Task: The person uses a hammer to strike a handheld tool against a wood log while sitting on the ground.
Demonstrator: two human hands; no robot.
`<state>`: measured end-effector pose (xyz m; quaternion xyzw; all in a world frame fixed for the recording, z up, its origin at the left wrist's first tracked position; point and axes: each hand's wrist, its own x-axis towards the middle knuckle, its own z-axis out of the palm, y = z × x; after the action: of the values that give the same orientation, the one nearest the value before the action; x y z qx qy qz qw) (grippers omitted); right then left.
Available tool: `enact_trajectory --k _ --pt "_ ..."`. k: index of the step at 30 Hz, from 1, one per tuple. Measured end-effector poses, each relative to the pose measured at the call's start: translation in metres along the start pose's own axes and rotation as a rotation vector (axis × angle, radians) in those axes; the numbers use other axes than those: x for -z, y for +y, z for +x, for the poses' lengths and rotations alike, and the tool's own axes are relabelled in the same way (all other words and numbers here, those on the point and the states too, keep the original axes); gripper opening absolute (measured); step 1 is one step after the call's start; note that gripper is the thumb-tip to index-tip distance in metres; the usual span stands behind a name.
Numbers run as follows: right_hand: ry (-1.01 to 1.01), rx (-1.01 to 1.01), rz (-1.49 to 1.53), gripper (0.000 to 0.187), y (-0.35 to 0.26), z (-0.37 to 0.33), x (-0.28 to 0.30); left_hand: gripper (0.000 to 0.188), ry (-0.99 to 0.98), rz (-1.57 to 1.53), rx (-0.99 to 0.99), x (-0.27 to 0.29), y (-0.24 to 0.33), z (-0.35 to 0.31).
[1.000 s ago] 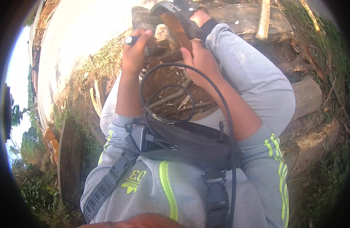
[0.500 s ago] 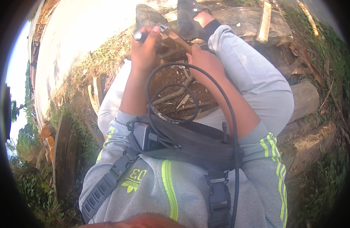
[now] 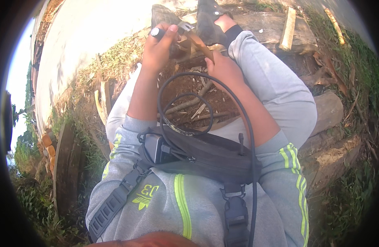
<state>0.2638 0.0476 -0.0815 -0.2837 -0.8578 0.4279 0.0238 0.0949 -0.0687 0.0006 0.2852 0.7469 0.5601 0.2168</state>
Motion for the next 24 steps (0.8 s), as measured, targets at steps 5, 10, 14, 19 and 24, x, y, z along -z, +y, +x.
enact_trajectory --k 5,10,14,19,24 --pt "0.118 0.078 0.342 0.035 0.027 0.002 -0.006 0.02 -0.179 0.056 -0.007 0.012 0.0 0.009" --pt "0.056 -0.079 0.418 0.037 0.028 0.001 0.012 0.029 -0.297 0.307 -0.152 0.024 0.009 0.011" --pt "0.09 -0.074 0.49 0.04 0.025 0.0 0.022 0.043 -0.339 0.785 -0.124 0.031 0.005 0.019" --pt "0.065 -0.123 0.507 0.039 0.027 -0.002 0.032 0.055 -0.417 1.038 -0.393 0.032 -0.048 0.047" --pt "0.108 -0.121 0.501 0.036 0.036 -0.003 0.041 0.067 -0.435 1.33 -0.508 0.025 -0.058 0.052"
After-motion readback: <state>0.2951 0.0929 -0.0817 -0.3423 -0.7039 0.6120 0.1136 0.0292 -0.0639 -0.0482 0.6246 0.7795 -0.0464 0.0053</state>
